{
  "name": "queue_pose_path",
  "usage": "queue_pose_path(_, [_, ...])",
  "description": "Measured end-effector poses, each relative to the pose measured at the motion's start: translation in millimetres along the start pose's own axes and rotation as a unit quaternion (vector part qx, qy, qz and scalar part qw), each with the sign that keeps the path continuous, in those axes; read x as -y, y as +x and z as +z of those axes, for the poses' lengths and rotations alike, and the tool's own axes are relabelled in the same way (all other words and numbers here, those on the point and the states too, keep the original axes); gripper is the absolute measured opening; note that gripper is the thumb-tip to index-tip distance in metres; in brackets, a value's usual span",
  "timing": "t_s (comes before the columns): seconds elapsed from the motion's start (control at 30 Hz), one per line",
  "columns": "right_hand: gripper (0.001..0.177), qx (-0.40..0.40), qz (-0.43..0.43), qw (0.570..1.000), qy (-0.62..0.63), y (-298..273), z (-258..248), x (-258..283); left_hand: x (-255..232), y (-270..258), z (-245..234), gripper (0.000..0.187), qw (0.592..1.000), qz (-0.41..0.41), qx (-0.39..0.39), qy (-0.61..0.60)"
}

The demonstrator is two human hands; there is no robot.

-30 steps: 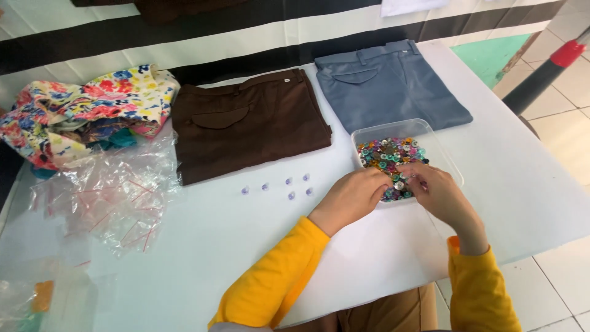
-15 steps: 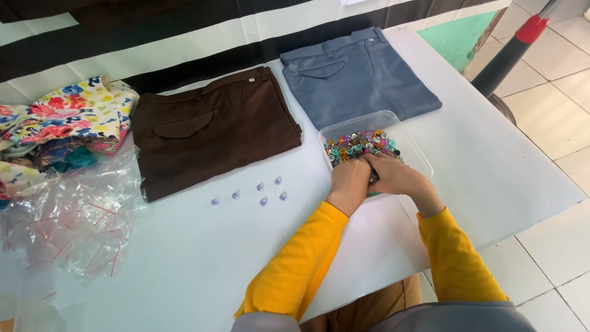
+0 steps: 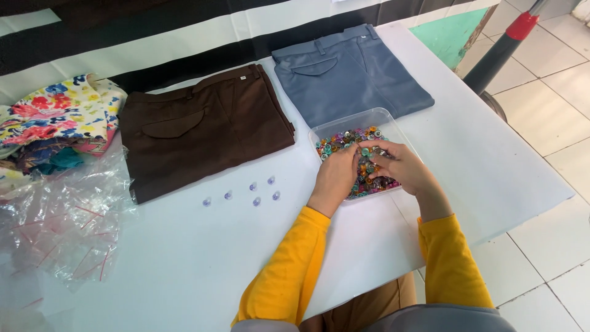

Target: Sorting small colored buttons from a container and placing them into individual plastic bags.

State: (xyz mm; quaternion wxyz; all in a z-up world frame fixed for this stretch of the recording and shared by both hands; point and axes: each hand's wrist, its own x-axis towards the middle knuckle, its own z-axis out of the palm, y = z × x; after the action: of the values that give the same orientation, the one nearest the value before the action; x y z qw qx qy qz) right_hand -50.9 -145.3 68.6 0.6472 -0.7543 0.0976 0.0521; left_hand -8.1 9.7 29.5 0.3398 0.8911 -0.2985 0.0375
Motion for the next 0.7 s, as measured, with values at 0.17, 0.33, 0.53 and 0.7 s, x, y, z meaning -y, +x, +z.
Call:
queue_pose_path(0.17, [0.045,-0.002,-0.013,0.999,0.031,-7.8,2.6,2.9,11.9,2.7,12.6,0.033,1.0,-0.022,-0.02,0.0])
queue_pose_path(0.33, [0.048,0.001,-0.032,0.998,0.045,-14.9,6.9,14.0,10.7,0.6,11.4,0.033,1.0,-0.013,-0.014,0.025])
queue_pose_path(0.53, [0.041,-0.012,-0.055,0.998,0.023,-4.4,3.5,-8.0,10.3,-5.1,9.4,0.034,0.999,-0.013,-0.042,-0.001])
queue_pose_path(0.7, [0.041,-0.029,-0.062,0.997,0.02,-11.7,9.2,2.9,7.0,-9.0,5.6,0.037,0.997,-0.009,-0.056,-0.047])
